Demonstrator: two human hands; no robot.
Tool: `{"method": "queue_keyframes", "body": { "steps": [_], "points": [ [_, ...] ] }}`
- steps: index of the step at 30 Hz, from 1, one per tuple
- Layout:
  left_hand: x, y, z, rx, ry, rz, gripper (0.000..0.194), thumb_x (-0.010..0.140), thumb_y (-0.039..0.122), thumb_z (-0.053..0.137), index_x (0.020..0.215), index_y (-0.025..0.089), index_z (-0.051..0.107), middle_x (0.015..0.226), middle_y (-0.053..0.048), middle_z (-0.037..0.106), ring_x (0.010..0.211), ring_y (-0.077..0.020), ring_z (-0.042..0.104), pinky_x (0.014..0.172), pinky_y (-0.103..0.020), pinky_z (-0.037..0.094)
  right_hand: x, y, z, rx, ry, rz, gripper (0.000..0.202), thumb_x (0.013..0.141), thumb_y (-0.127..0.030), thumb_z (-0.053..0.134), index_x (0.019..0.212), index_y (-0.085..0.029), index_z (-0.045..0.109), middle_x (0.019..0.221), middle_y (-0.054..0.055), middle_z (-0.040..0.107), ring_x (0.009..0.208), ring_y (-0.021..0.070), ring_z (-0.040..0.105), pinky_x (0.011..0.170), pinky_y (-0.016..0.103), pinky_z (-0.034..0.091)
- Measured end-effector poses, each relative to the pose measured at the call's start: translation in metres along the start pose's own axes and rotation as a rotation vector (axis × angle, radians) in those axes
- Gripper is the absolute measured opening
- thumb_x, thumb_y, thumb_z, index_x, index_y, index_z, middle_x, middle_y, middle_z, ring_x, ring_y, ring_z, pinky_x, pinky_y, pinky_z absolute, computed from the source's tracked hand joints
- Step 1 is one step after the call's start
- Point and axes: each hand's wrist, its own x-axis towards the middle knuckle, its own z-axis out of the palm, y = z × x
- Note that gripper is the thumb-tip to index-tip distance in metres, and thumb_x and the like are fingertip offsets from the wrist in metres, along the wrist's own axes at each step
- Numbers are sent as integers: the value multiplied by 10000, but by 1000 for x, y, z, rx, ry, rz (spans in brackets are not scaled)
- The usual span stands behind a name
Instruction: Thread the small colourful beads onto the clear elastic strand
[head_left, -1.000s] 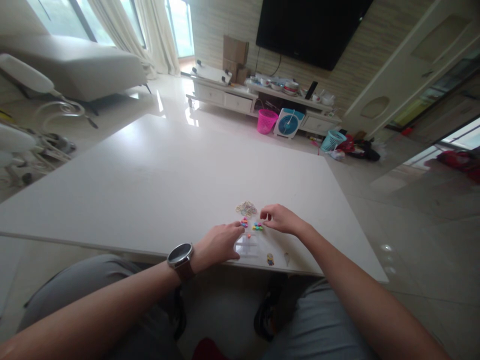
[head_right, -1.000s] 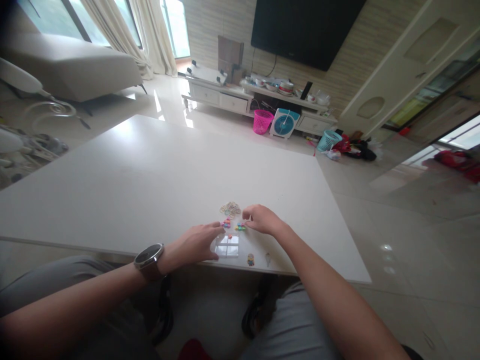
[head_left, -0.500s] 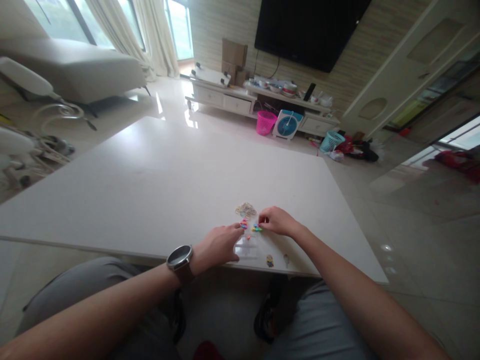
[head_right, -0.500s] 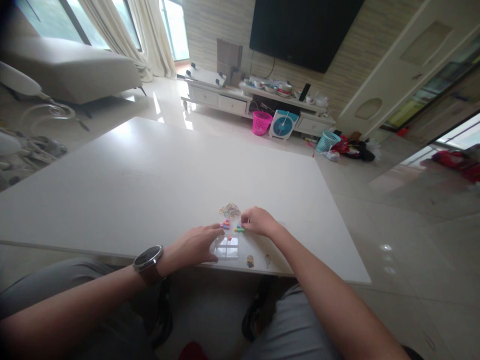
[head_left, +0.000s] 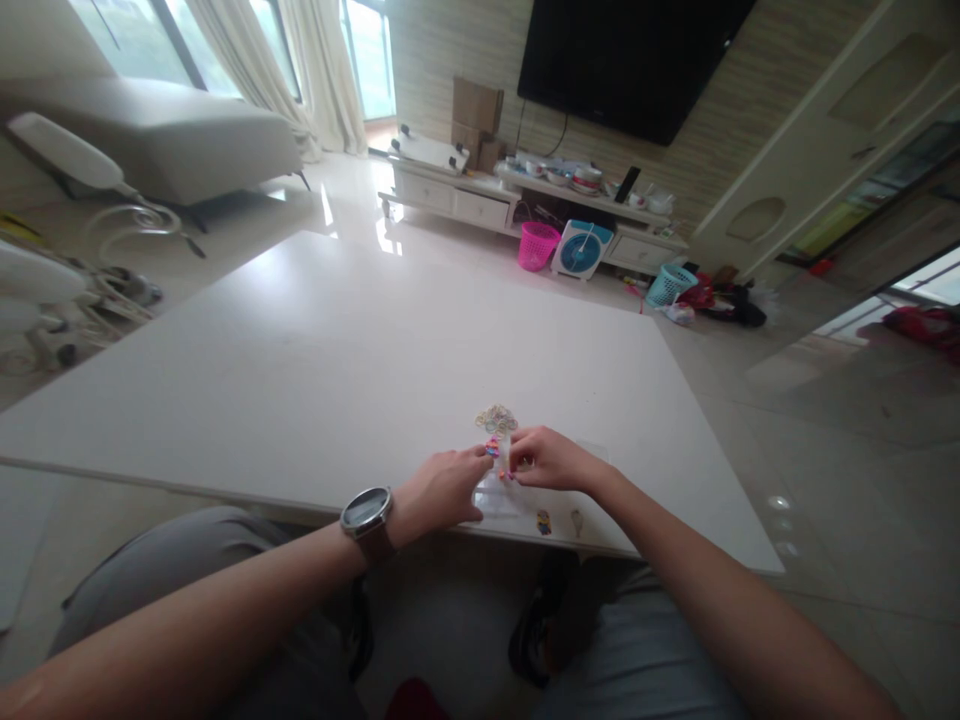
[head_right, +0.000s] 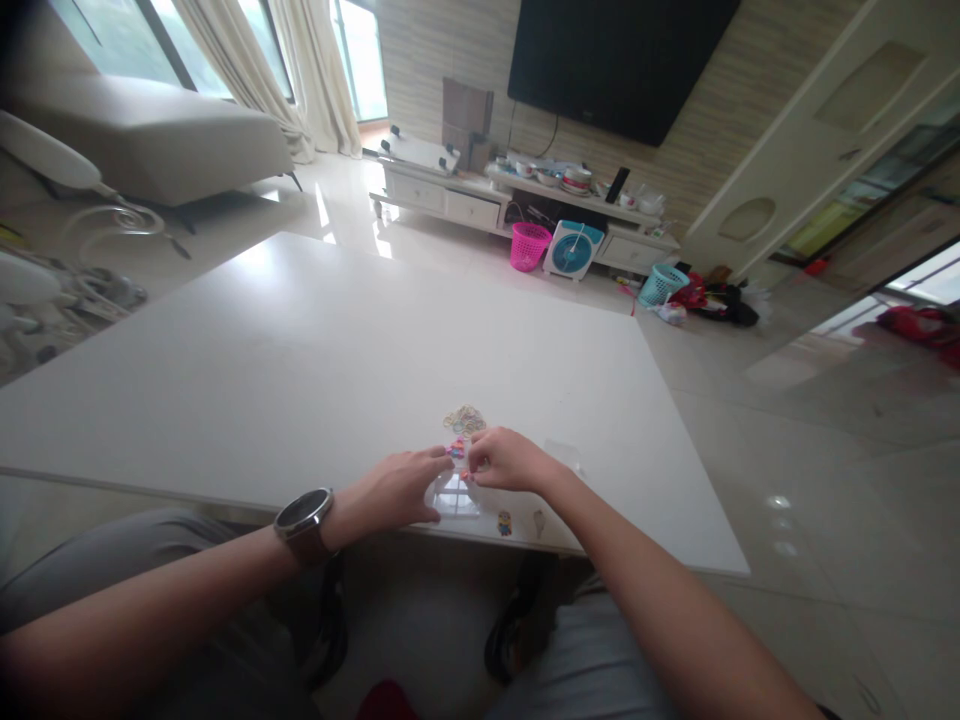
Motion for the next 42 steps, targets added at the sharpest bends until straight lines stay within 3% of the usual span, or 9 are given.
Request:
{"method": "queue_keyframes", "body": {
  "steps": [6,14,22,25,28,32,36,42],
  "points": [
    [0,-1,-1,17,18,33,407,691,303,742,1068,232,608,1177,-69,647,965,-265,664,784,-345,519,4,-3,10,-99,-14,-1,159,799,-184,665,642,-156,654,778,18,624,650,98,509,602,229,340],
    [0,0,0,-15,-6,4,526,701,292,746,1203,261,592,1249,-78,622,1071,-275,641,889,-352,505,6,1,14,-131,-2,-32,158,806,-181,636,655,-164,591,753,4,591,639,98,474,587,227,312],
    [0,0,-1,-7,-2,15,498,704,287,734,1181,253,594,1219,-78,626,1041,-271,648,861,-343,507,3,0,-1,-77,-25,-15,125,796,-186,662,689,-165,602,744,1,588,656,102,486,603,216,335],
    [1,0,0,32,8,31,425,705,312,726,1102,228,601,1188,-78,637,964,-268,666,795,-350,517,-1,12,-10,-107,40,75,57,770,-114,638,747,-166,640,762,3,611,677,108,511,628,216,352],
    [1,-1,1,56,20,41,398,705,324,722,1069,220,597,1181,-76,640,926,-268,672,758,-357,520,-4,26,-15,-140,91,190,142,740,-54,602,794,-162,676,783,13,645,681,112,535,646,221,374],
    [1,-1,2,51,25,38,439,707,327,724,1113,228,590,1224,-72,629,964,-271,667,776,-359,521,-6,32,-14,-142,55,276,78,751,-117,640,773,-164,697,774,19,669,665,114,549,626,222,378],
    [1,-1,1,46,19,38,445,705,315,722,1121,229,591,1251,-78,620,994,-271,662,790,-347,517,-7,30,-10,-139,9,289,45,747,-209,698,766,-169,708,773,19,674,666,116,551,606,218,366],
    [0,0,1,56,24,46,401,711,316,712,1082,224,591,1197,-69,639,945,-257,670,752,-334,513,-4,28,-5,-140,-48,281,71,759,-168,661,756,-170,732,795,31,690,690,118,563,623,215,368]
  ]
}}
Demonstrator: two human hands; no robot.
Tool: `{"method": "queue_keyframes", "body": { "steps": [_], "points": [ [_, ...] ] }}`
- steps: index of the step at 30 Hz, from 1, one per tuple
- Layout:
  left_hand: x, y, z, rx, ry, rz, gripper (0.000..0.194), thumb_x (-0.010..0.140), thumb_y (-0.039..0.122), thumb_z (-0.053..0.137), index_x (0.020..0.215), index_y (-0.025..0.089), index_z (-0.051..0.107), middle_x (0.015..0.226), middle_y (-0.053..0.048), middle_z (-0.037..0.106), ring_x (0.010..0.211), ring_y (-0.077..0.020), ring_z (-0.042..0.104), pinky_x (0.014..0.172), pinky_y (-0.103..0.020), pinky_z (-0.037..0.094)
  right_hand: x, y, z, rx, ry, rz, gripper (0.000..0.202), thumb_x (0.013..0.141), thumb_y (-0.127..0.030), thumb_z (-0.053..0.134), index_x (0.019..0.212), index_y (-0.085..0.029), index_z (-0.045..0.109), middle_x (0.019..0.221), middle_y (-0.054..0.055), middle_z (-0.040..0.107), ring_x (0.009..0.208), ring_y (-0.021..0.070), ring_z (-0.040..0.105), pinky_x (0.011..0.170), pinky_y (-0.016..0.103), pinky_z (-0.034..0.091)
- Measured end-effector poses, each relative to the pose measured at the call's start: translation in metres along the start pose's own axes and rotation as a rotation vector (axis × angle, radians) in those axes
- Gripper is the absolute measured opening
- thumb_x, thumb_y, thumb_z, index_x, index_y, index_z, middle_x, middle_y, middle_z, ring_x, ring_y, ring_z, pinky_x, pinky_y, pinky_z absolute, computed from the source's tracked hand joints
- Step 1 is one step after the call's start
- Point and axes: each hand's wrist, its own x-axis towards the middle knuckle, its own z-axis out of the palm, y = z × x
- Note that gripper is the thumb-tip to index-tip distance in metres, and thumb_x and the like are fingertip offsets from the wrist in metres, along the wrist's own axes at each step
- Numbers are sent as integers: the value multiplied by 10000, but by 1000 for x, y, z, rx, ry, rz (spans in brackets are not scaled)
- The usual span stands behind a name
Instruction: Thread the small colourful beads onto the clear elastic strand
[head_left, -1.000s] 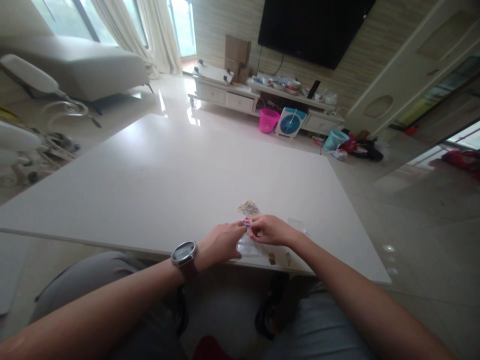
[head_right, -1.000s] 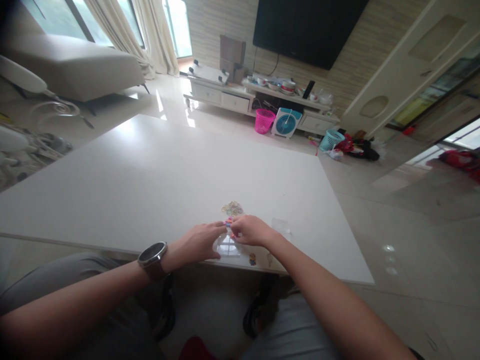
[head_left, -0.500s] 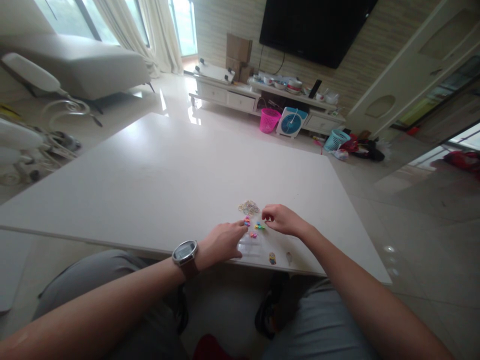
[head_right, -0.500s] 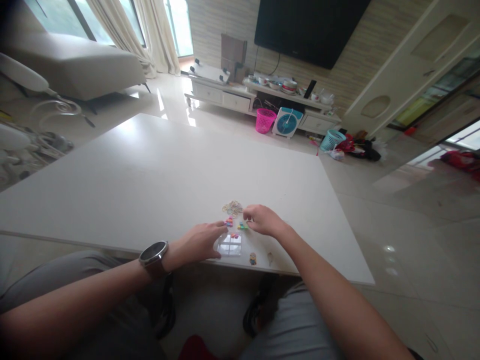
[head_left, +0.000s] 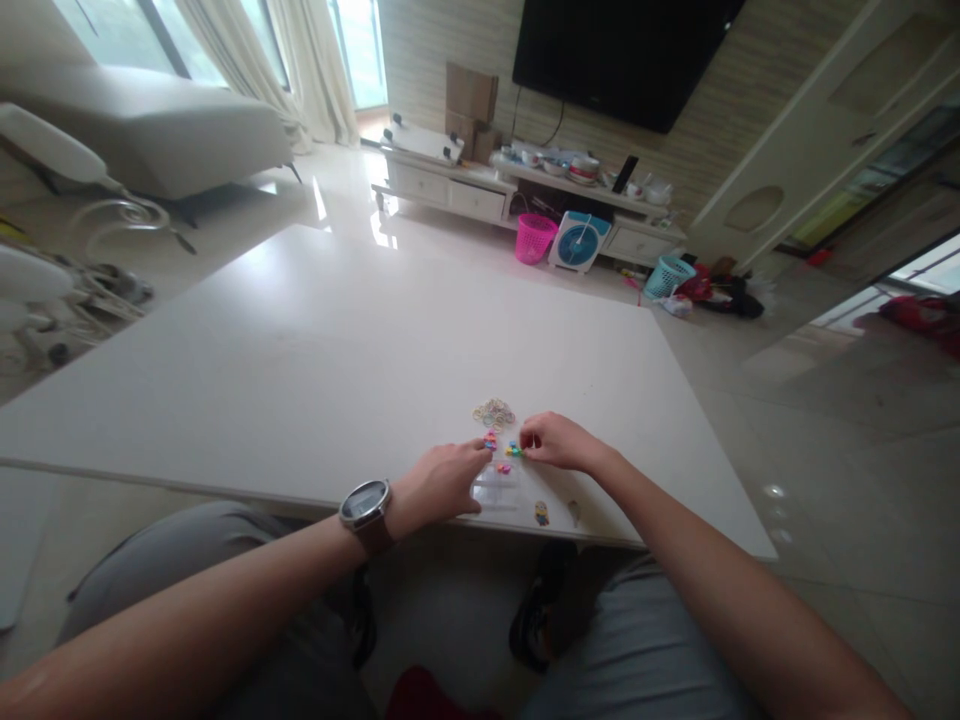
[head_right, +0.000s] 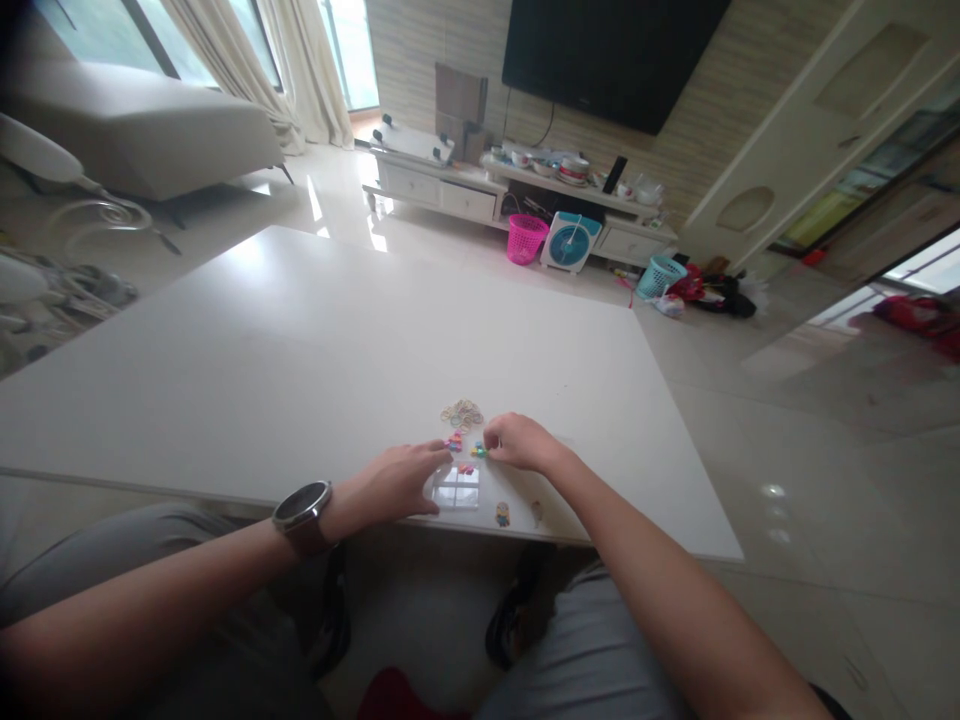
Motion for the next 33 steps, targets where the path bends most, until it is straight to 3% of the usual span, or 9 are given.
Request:
{"method": "queue_keyframes", "body": {
  "steps": [6,11,15,25,33],
  "points": [
    [0,-1,2,7,5,4,422,713,325,722,1099,225,585,1212,-72,631,956,-262,668,766,-342,516,-4,-6,-9,-16,48,-20,77,723,-133,649,700,-164,716,741,24,676,652,115,550,609,221,366],
    [-1,-1,1,-5,7,5,423,707,303,728,1102,233,594,1196,-65,638,959,-258,669,768,-334,516,-8,-23,-9,183,38,-249,82,763,-125,639,756,-160,713,735,11,657,662,105,550,610,206,378],
    [-1,0,-1,8,-5,-4,391,706,318,734,1063,224,605,1172,-64,644,933,-259,672,759,-338,516,-5,-35,1,101,2,-334,114,731,-75,633,720,-160,708,738,14,648,639,97,520,605,213,352],
    [1,-2,3,-24,2,11,462,706,319,742,1140,241,604,1229,-66,624,993,-271,661,814,-359,520,3,-38,13,27,-27,-338,113,746,-79,642,671,-153,681,751,19,658,643,98,523,606,218,331],
    [0,-1,3,-39,2,0,491,713,290,724,1181,257,583,1231,-71,615,1022,-267,652,835,-346,513,0,-24,-6,135,4,-318,133,735,-48,652,763,-159,719,738,2,634,659,94,539,619,200,363]
  ]
}}
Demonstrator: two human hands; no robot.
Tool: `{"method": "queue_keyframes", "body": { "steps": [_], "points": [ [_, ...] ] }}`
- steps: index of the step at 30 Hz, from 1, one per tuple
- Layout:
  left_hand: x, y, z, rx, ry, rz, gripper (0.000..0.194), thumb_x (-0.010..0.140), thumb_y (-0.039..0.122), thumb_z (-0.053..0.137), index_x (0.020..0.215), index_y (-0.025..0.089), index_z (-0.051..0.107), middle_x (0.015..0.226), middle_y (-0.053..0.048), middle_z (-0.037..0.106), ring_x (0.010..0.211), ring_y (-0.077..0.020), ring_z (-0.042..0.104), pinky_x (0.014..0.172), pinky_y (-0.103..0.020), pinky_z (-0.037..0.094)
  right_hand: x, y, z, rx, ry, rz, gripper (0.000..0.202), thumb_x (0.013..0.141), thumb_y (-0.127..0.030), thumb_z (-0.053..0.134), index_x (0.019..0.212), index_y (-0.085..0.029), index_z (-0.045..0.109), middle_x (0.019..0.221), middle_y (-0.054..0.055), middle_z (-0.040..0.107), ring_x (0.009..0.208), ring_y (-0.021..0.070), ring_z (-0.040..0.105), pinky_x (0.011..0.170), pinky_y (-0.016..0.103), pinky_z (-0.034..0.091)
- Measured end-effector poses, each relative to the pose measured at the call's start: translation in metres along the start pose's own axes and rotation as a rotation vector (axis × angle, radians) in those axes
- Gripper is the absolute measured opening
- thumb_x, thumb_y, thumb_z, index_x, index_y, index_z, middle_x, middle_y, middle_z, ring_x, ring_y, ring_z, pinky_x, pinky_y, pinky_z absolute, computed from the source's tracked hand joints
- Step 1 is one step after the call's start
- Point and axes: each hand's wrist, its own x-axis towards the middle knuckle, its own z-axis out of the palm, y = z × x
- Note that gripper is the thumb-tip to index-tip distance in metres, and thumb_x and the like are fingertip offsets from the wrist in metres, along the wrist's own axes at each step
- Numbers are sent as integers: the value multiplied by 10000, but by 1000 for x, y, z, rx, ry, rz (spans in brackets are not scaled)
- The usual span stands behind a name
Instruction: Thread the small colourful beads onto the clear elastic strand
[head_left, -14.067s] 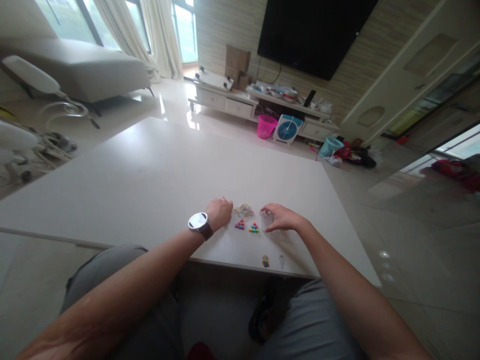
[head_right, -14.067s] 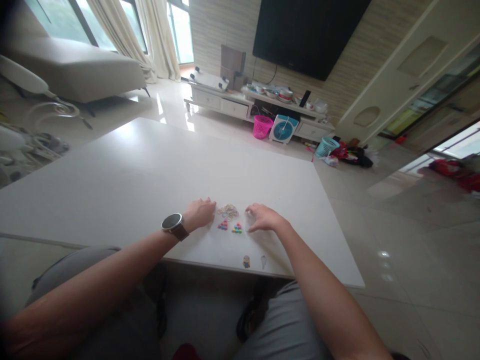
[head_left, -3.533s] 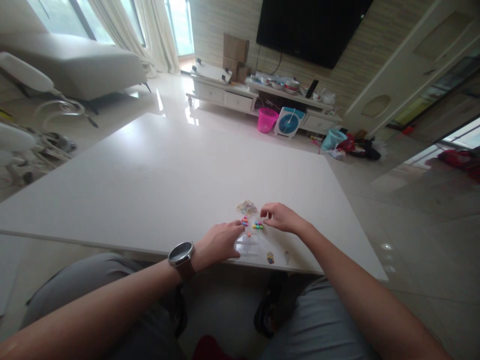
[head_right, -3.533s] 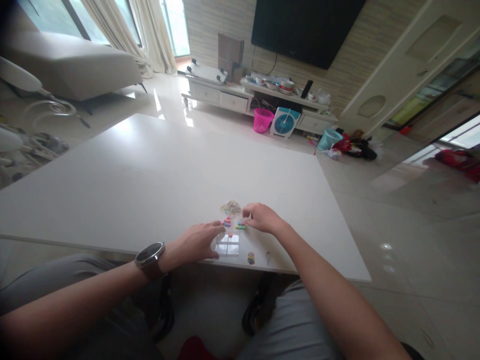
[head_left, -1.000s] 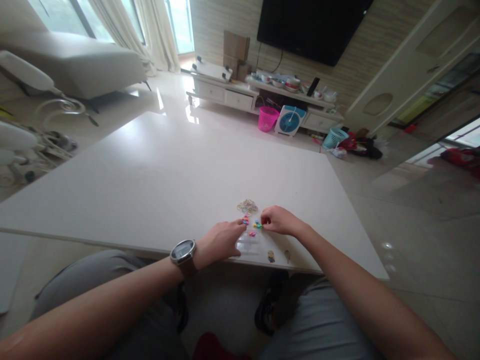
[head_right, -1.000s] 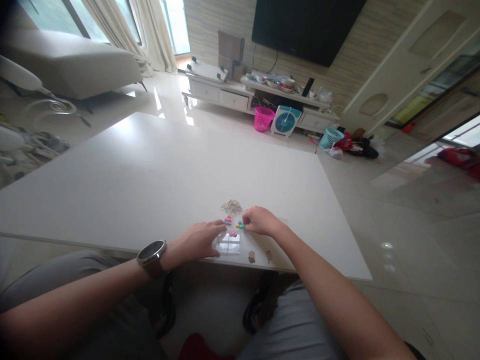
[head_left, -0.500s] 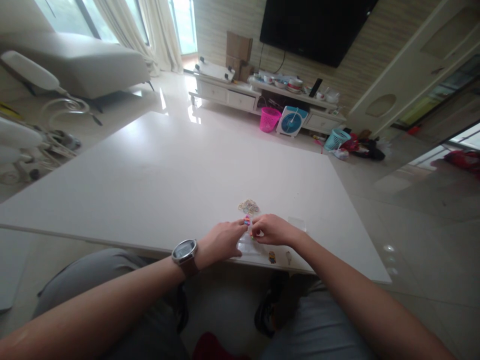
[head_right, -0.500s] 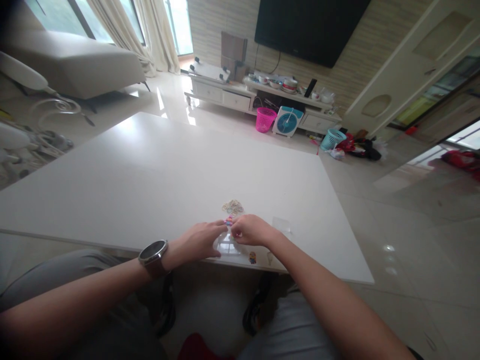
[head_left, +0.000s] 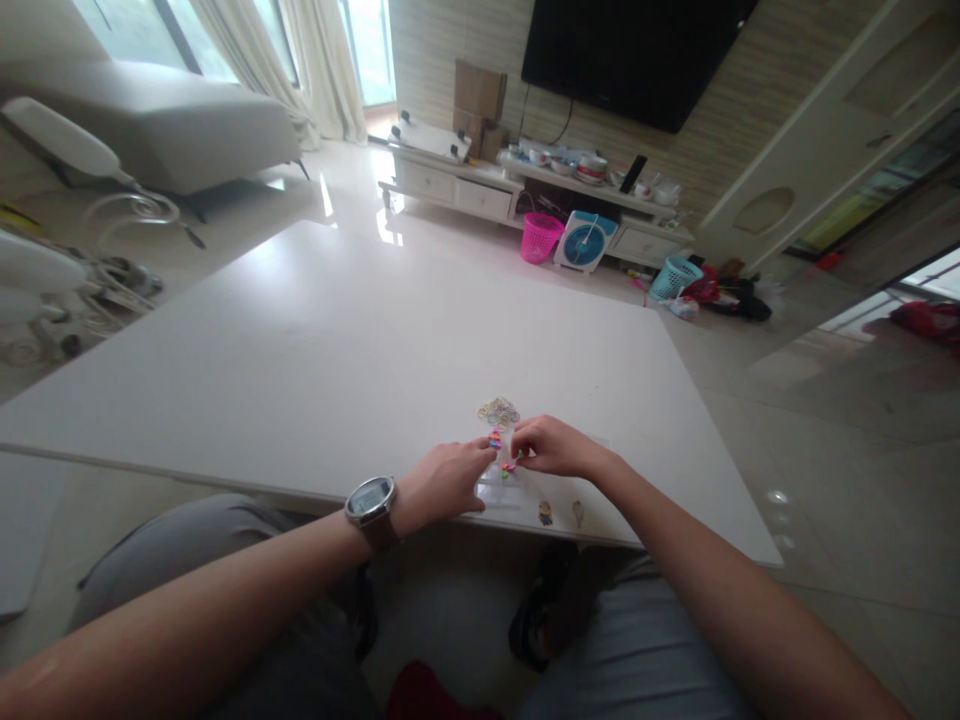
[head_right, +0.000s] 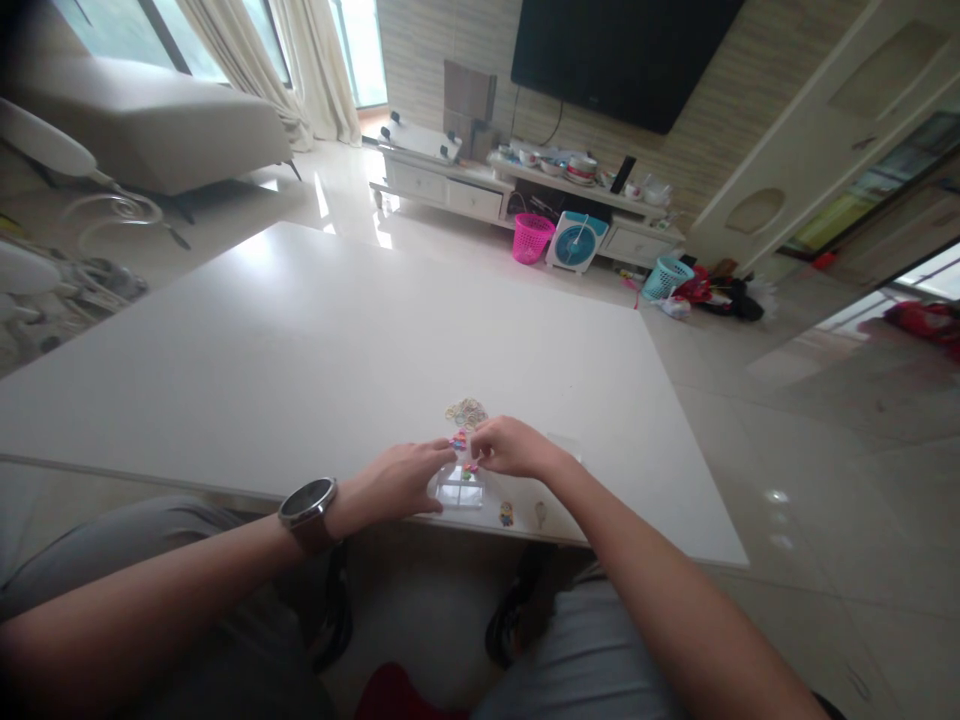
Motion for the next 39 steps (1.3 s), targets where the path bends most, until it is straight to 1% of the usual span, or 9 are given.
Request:
{"method": "queue_keyframes", "body": {
  "steps": [4,6,8,12,18,22,26,31,39],
  "points": [
    [0,1,0,27,-4,-6,429,704,306,721,1106,234,589,1203,-71,626,948,-259,666,771,-345,518,-7,19,-10,-76,87,191,136,715,-53,659,775,-155,727,761,11,639,657,100,533,621,209,370],
    [1,0,1,32,-2,-7,436,702,308,722,1109,238,583,1223,-71,622,949,-255,666,769,-338,514,-9,27,-11,-99,87,267,112,707,-79,688,783,-151,726,779,18,644,654,103,530,616,214,371],
    [1,-1,2,33,3,-3,446,703,310,721,1120,241,579,1238,-70,618,953,-255,666,770,-337,512,-10,32,-9,-99,65,284,75,715,-126,719,786,-150,724,795,24,649,663,107,536,618,216,374],
    [0,-1,1,30,5,5,430,704,319,723,1101,231,583,1213,-70,627,952,-262,666,768,-343,514,-8,32,-1,-69,20,222,49,750,-192,730,771,-149,721,773,20,642,663,104,533,612,212,363],
    [0,1,-2,4,-24,-25,481,714,287,718,1172,253,576,1232,-78,614,1009,-261,656,831,-338,506,-2,27,7,-65,-7,158,86,756,-96,650,756,-148,718,766,15,658,668,97,528,624,207,352],
    [-1,2,-2,11,-10,-14,453,712,291,717,1140,239,579,1227,-74,620,990,-262,659,808,-343,512,-2,26,2,-69,27,179,97,739,-79,640,736,-141,715,738,15,657,653,97,528,622,207,360],
    [-1,2,-3,28,-3,-4,418,709,314,724,1095,228,588,1217,-76,627,966,-266,664,788,-349,517,-4,18,-5,74,83,175,85,747,-104,649,764,-137,725,744,17,659,645,97,550,605,202,386],
    [-1,2,-3,32,-8,-4,407,714,303,713,1094,225,588,1197,-78,630,960,-272,665,770,-354,518,-3,2,-1,177,-29,83,87,786,-180,675,726,-127,709,688,5,623,619,93,534,577,199,377],
    [-1,2,-4,36,-14,2,409,715,311,723,1091,221,590,1199,-83,627,973,-275,662,789,-357,516,2,-3,12,0,-110,90,92,731,-83,678,654,-134,684,637,-8,617,577,81,481,573,211,313]
  ]
}}
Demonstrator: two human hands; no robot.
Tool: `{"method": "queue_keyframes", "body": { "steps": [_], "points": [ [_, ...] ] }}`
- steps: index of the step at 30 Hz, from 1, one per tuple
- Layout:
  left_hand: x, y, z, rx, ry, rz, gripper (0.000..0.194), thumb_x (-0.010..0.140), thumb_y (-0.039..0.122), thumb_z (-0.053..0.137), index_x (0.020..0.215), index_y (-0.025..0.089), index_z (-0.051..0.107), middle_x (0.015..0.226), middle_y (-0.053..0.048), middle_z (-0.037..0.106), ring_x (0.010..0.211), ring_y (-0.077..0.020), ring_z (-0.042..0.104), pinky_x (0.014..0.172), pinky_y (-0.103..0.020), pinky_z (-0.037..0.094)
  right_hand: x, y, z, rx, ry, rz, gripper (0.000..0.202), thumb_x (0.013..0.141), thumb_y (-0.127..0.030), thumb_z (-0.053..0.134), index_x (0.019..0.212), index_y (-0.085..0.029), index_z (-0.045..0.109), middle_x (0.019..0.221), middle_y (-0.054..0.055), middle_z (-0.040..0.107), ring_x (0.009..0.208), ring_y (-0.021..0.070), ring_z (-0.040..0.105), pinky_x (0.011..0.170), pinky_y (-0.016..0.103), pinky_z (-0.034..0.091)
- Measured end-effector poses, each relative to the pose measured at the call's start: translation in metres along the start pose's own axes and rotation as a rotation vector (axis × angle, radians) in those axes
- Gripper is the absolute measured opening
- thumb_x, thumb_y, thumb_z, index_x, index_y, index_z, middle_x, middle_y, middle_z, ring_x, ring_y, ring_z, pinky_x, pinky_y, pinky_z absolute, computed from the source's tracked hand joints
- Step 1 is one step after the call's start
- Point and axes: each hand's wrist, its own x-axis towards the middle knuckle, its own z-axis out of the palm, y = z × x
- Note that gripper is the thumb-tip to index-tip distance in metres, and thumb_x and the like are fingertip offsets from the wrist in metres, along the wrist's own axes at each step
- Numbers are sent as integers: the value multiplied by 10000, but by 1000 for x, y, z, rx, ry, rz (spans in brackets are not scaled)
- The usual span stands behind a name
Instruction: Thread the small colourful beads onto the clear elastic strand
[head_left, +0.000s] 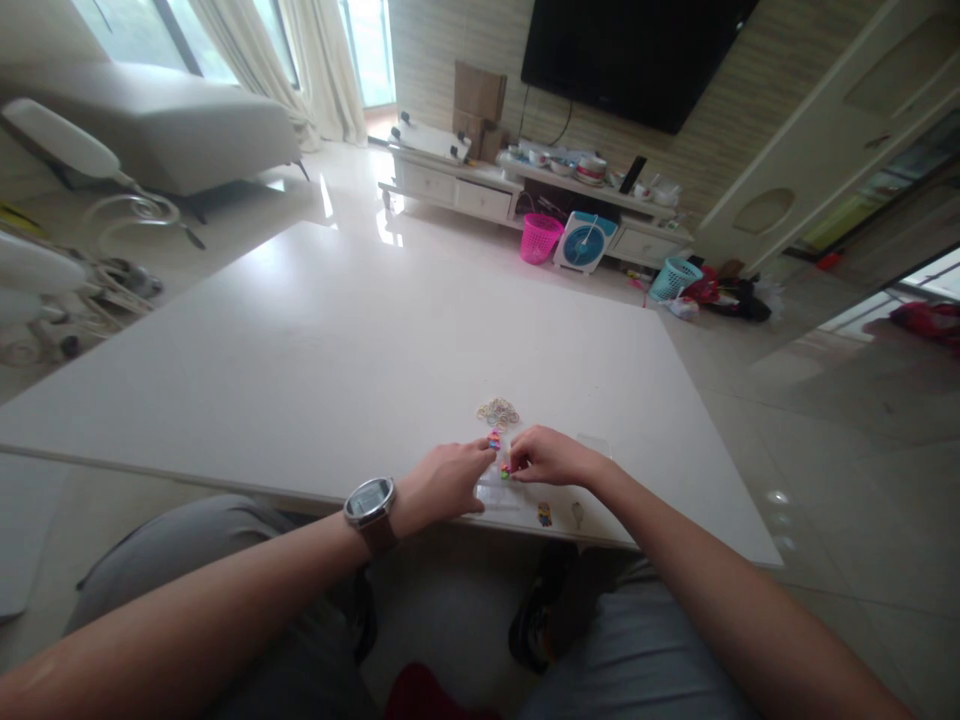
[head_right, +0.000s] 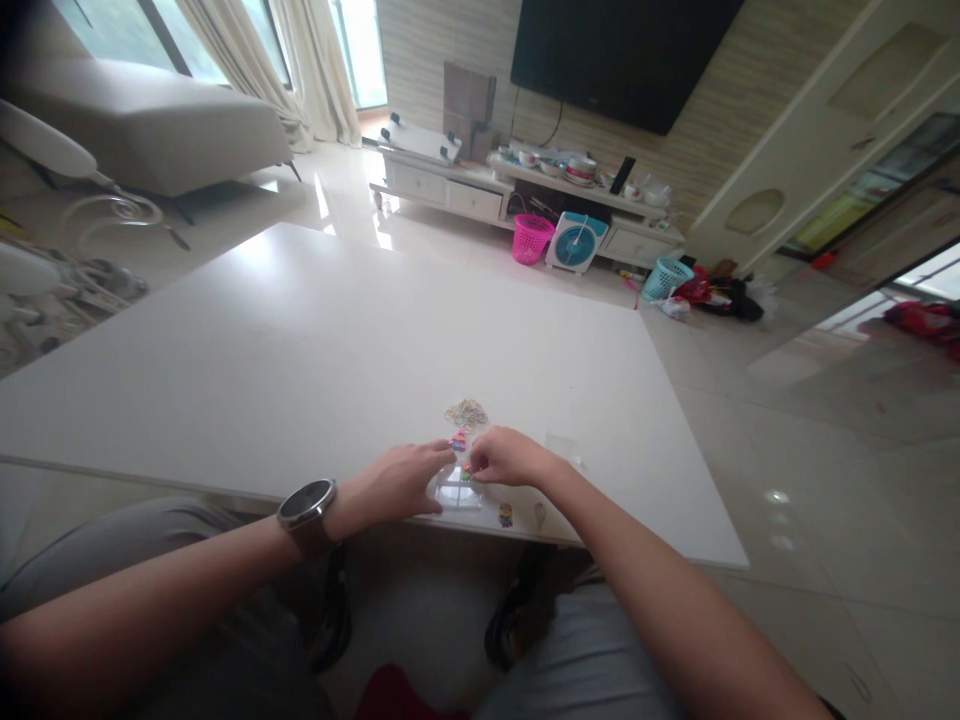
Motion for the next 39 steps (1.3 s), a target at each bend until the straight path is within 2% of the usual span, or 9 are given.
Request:
{"method": "queue_keyframes", "body": {
  "steps": [7,14,20,24,31,39],
  "points": [
    [1,0,1,-1,8,-1,414,710,323,734,1088,231,593,1199,-77,628,963,-266,664,786,-350,518,0,0,-1,0,-5,-5,60,752,-108,703,701,-136,722,666,4,647,581,84,488,573,210,308],
    [0,0,1,4,9,-4,413,709,322,736,1082,224,589,1196,-79,635,955,-268,668,770,-346,518,-5,2,-9,-1,-49,42,119,772,-163,662,664,-126,696,581,-5,612,536,80,475,544,210,303],
    [0,2,-2,10,-10,-20,371,719,324,719,1053,221,593,1189,-81,635,941,-266,672,769,-352,520,-5,-6,-6,-90,-47,46,122,725,-123,636,606,-132,661,574,-3,604,530,81,446,547,222,292],
    [0,2,-3,17,0,-12,336,716,319,715,1013,220,593,1164,-75,644,915,-258,675,744,-339,515,-5,-9,-6,-36,-89,38,153,723,-106,600,577,-135,637,528,-21,558,511,79,427,536,223,288],
    [0,0,0,17,7,4,366,721,325,714,1049,221,587,1172,-73,635,928,-258,668,761,-345,509,-9,-5,-10,49,-83,23,147,741,-107,587,698,-130,725,604,0,634,534,85,461,547,223,316],
    [-1,2,-4,10,-18,-9,353,730,307,697,1058,222,596,1180,-78,633,920,-257,669,758,-338,506,-8,-6,-8,40,-113,12,170,691,-61,582,691,-140,733,595,-9,627,539,88,466,560,226,325]
  ]
}}
